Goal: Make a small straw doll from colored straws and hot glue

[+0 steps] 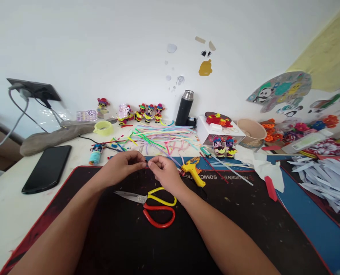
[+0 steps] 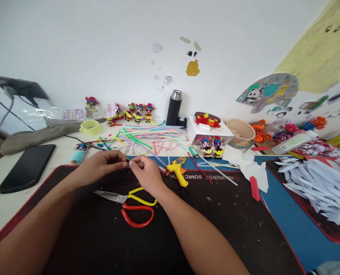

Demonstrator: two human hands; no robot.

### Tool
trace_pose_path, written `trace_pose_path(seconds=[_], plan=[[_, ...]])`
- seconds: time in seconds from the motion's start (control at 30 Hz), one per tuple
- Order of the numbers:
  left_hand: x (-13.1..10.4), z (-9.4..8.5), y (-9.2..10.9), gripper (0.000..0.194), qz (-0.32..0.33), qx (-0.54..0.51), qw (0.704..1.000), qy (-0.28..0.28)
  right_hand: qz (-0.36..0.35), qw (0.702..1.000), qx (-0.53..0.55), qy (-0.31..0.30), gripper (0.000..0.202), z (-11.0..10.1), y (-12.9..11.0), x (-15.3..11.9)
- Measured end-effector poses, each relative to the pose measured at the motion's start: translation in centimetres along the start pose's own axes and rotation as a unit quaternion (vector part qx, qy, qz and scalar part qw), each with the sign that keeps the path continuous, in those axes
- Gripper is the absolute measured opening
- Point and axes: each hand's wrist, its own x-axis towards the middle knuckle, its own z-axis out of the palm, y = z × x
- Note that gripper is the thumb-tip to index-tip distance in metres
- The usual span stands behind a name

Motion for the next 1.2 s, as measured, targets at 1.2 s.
trace_pose_path(seconds=[1.2], plan=[[0.6, 0.0, -0.2, 0.042, 0.029, -0.136, 0.985, 0.102, 0.038, 0.875, -0.472, 0.101, 0.024, -12.4, -4.1, -7.3]])
